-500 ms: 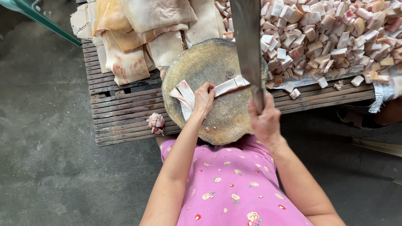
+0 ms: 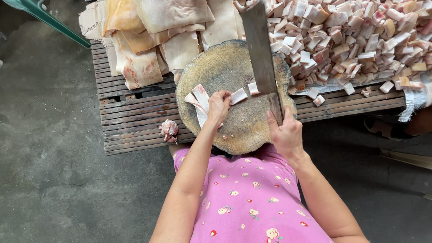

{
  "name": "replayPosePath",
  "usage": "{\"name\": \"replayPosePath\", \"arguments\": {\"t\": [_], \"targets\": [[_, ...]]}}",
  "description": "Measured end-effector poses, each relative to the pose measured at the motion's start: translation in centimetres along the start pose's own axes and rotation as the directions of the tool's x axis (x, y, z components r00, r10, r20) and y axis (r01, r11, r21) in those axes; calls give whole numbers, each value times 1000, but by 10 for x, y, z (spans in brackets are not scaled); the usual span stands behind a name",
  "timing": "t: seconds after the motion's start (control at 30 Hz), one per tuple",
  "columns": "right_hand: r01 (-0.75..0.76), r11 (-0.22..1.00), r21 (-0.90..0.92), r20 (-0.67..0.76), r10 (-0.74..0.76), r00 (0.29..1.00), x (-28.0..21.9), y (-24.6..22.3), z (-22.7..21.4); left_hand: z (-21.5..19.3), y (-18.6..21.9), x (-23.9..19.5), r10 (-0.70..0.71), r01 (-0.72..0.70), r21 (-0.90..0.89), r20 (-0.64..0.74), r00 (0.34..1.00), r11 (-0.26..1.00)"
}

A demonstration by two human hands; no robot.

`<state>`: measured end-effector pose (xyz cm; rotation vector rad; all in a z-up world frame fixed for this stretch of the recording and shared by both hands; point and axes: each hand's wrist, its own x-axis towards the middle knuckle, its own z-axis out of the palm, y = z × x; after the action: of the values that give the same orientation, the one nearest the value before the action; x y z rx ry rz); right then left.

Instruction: The person cuts strips of pork fat and skin into small cubes using a cleaver on a wooden cutting board, moving the finished pieces into a large pile.

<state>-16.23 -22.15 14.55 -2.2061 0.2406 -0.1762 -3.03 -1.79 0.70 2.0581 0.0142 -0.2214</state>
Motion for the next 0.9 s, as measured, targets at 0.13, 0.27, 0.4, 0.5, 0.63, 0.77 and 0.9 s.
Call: {"name": "replayPosePath", "arguments": {"t": [0.13,0.27,0.4,0.5,0.63,0.77,0.9], "targets": [[-25,998,-62,116,32,993,-8,9,40,-2,5,-4,-125,126,-37,40,991,991],[-223,929,-295,367,326,871,-9,34,58,-3,2,-7,112,-107,71,-74,991,992],[-170,970,-172,296,216,931,5,47,47,-9,4,-6,12,-12,13,2,1000,1000],[-202,964,-174,302,247,921,8,38,44,-22,3,-9,-46,46,8,72,996,999],[-325,935,-144,269,353,896,4,23,29,-30,-1,1,-17,19,-22,99,995,1000],[-325,938,-122,71,335,940,0,33,-10,3,8,31,79,-83,61,70,994,995],[-336,938,-84,-24,335,942,-2,55,-29,47,42,46,40,-95,259,209,977,961]]}}
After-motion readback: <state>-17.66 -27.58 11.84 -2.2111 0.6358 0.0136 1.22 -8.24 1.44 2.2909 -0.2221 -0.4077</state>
